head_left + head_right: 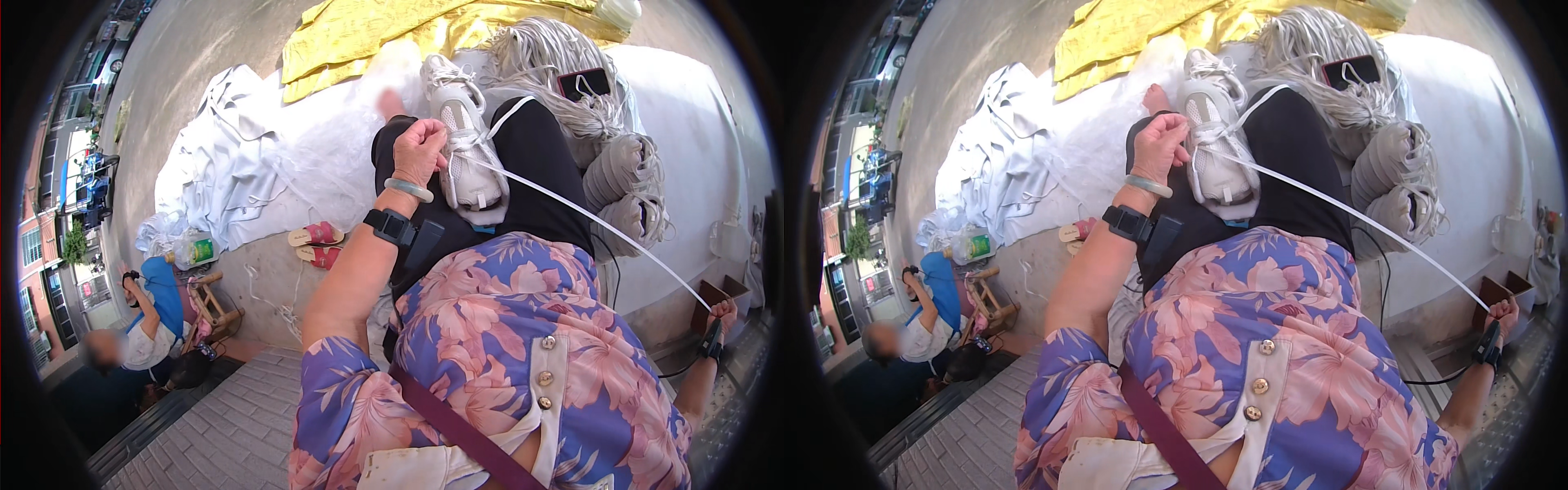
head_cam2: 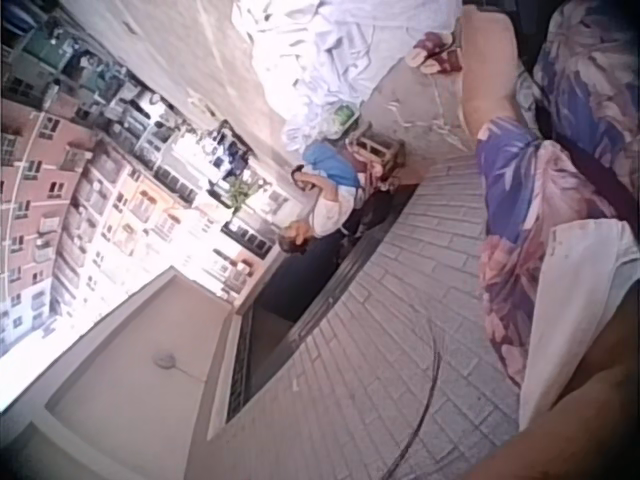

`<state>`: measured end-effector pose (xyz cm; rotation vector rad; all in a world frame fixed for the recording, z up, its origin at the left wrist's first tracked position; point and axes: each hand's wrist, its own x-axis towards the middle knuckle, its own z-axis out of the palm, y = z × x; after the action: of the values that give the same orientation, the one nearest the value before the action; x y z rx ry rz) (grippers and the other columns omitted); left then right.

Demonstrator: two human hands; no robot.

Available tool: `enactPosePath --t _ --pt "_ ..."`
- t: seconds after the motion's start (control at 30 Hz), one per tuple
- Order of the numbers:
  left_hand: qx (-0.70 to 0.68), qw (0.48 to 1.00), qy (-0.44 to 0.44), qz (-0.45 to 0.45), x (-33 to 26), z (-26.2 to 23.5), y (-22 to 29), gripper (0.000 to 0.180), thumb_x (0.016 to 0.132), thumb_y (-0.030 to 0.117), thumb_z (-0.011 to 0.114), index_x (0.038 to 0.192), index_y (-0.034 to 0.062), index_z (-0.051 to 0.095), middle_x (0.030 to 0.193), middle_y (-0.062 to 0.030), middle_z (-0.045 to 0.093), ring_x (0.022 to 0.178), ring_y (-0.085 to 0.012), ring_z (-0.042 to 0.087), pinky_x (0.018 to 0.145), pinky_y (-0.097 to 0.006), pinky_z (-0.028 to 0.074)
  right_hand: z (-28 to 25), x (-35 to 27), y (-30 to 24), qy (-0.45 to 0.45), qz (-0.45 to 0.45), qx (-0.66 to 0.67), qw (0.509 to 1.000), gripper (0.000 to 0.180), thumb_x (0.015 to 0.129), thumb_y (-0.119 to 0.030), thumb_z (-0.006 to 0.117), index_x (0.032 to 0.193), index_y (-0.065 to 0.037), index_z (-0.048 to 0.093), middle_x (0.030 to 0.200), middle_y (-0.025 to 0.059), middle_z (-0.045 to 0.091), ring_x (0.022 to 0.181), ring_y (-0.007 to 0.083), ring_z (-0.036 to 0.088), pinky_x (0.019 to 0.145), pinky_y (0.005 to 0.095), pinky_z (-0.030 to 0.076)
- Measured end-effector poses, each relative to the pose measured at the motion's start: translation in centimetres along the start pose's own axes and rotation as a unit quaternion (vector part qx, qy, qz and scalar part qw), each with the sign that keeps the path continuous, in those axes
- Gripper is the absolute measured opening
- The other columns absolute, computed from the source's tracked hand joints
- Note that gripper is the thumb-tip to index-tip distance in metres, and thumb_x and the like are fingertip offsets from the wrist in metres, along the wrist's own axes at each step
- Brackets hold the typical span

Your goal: Threading and tying laces onto multiple pairs of white athletic shoes.

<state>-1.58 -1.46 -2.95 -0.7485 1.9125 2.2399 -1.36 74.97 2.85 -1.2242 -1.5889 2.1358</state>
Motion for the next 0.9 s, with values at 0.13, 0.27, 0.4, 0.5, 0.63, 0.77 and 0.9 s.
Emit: enactPosePath --t 0.13,0.27,0.4,0.5,0.63,0.77,0.9 --pt "0.068 0.989 0.100 0.085 0.6 -0.1 -1.2 0.009 0.079 0.015 0.060 0.083 0.0071 0.060 0.068 0.0000 0.059 0.047 -0.0050 0.051 0.040 -0.017 0.037 7.2 -1.5 4.5 0.021 -0.032 -0.160 0.986 0.030 0.085 -0.026 0.054 0.062 -0.016 0.038 0.049 -0.0042 0.029 0.036 0.0071 0.022 0.035 0.0230 0.018" --pt "0.333 0.913 0.133 0.197 0.0 0.5 -1.1 0.011 0.073 0.014 0.064 0.077 0.0062 0.057 0.068 -0.0023 0.057 0.058 -0.0141 0.056 0.051 -0.028 0.043 23.4 -11.8 12.0 -0.320 -0.089 -0.351 0.875 0.014 0.080 -0.020 0.061 0.086 -0.013 0.051 0.058 -0.0091 0.038 0.044 0.0002 0.028 0.039 0.0174 0.019" --pt "0.440 0.827 0.158 0.312 -0.6 2.0 -1.3 0.016 0.068 0.014 0.066 0.073 0.0063 0.053 0.072 -0.0054 0.054 0.072 -0.0239 0.055 0.065 -0.034 0.043 36.1 -21.0 17.7 -0.548 -0.157 -0.429 0.701 0.011 0.076 -0.008 0.062 0.072 -0.005 0.051 0.058 -0.0069 0.040 0.054 0.0011 0.035 0.046 0.0194 0.026" --pt "0.503 0.803 0.162 0.274 -0.4 3.0 -1.1 0.041 0.061 0.020 0.071 0.093 0.0069 0.048 0.098 -0.0098 0.050 0.092 -0.0308 0.046 0.077 -0.041 0.039 41.5 -24.4 22.2 -0.539 -0.339 -0.492 0.594 0.026 0.071 -0.027 0.067 0.080 -0.006 0.054 0.057 0.0084 0.053 0.056 0.0231 0.056 0.053 0.0344 0.042" --pt "0.506 0.809 0.165 0.250 0.3 3.5 -1.6 0.064 0.059 0.023 0.073 0.111 0.0032 0.042 0.116 -0.0146 0.043 0.104 -0.0329 0.041 0.085 -0.042 0.036 45.1 -26.8 24.8 -0.555 -0.413 -0.505 0.516 0.048 0.066 -0.034 0.071 0.098 -0.004 0.050 0.069 0.0123 0.057 0.068 0.0286 0.058 0.061 0.0374 0.043" --pt "0.507 0.824 0.141 0.210 0.9 3.6 -2.1 0.087 0.059 0.024 0.075 0.127 -0.0003 0.027 0.130 -0.0228 0.032 0.117 -0.0377 0.034 0.096 -0.043 0.030 45.9 -26.8 26.0 -0.572 -0.449 -0.506 0.463 0.048 0.063 -0.036 0.070 0.089 -0.002 0.049 0.082 0.0185 0.061 0.082 0.0343 0.059 0.068 0.0422 0.046" --pt "0.465 0.852 0.108 0.213 1.2 2.9 -2.7 0.096 0.059 0.024 0.076 0.132 -0.0011 0.019 0.135 -0.0266 0.024 0.119 -0.0416 0.030 0.100 -0.042 0.027 46.1 -26.7 26.1 -0.571 -0.445 -0.535 0.436 0.045 0.064 -0.033 0.070 0.089 -0.002 0.049 0.083 0.0178 0.061 0.084 0.0333 0.059 0.071 0.0408 0.046"
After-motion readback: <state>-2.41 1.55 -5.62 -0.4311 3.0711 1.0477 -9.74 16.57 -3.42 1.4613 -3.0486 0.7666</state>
